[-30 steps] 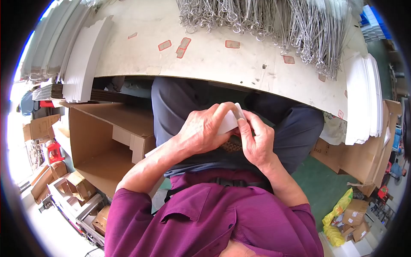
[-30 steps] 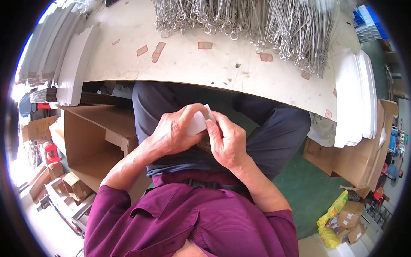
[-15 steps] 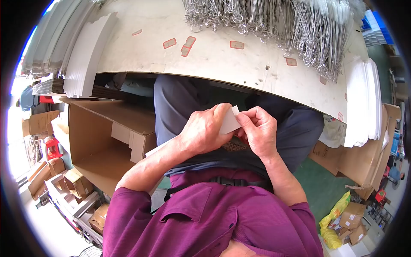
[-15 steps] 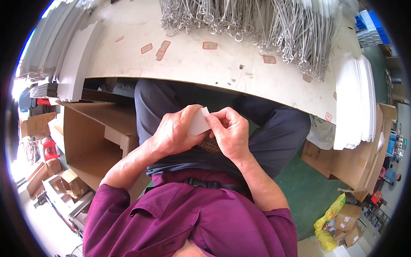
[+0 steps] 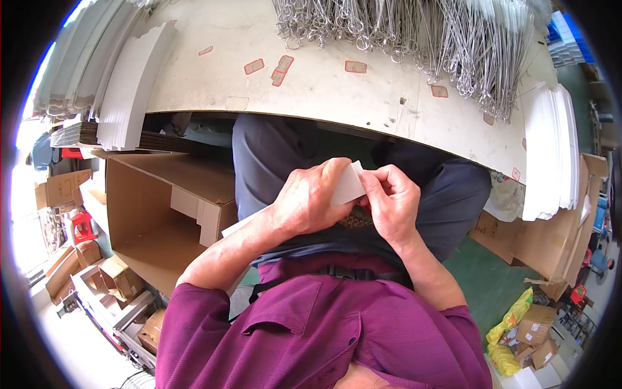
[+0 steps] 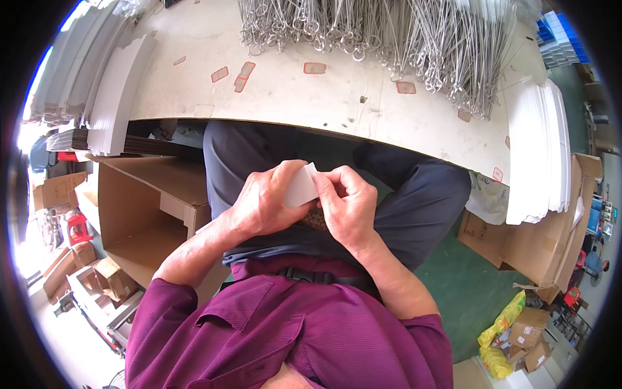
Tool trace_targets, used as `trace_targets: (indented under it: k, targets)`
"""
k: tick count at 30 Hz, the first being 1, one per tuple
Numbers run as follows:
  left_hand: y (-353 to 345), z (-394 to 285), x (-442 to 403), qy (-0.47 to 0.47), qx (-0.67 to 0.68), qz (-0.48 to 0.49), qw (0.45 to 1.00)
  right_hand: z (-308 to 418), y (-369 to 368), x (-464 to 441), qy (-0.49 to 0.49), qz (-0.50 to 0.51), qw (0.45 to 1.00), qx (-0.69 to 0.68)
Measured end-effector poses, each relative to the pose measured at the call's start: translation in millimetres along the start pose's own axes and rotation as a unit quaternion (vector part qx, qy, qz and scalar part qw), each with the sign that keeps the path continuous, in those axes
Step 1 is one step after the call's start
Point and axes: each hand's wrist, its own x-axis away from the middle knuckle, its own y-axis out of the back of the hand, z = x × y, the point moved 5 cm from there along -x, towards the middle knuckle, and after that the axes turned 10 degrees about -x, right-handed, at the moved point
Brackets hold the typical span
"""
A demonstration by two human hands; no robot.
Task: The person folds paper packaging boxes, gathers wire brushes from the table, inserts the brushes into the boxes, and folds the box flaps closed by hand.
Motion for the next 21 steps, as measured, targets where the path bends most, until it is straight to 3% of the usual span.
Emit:
trace_targets:
  k: [8, 9, 12, 17, 19, 21]
  targets:
    - [4.3, 5.9, -1.7, 0.013, 0.003, -0.021, 1.0, 8.5, -15.1, 0.4, 0.177, 0.061, 0.98, 0.069]
    - [3.8, 6.0, -2.0, 0.009, 0.006, -0.021, 1.0, 2.4, -13.3, 1.8, 0.168, 0.086, 0.974, 0.125]
    - [4.2, 7.8, -2.9, 0.001, 0.01, -0.026, 1.0, -2.4, -19.6, 6.9, 0.137, 0.071, 0.983, 0.104]
    - [2.4, 7.2, -4.2, 0.008, 0.015, -0.029, 0.999, 3.7, -26.0, 8.0, 0.212, 0.074, 0.964, 0.141]
    - [4.3, 5.2, -2.1, 0.026, 0.005, -0.038, 0.999, 1.2, -24.1, 8.8, 0.176, 0.079, 0.966, 0.17]
    - [7.8, 5.3, 0.0, 0.005, 0.009, -0.063, 0.998, 0.6, -25.2, 7.5, 0.123, 0.067, 0.987, 0.082]
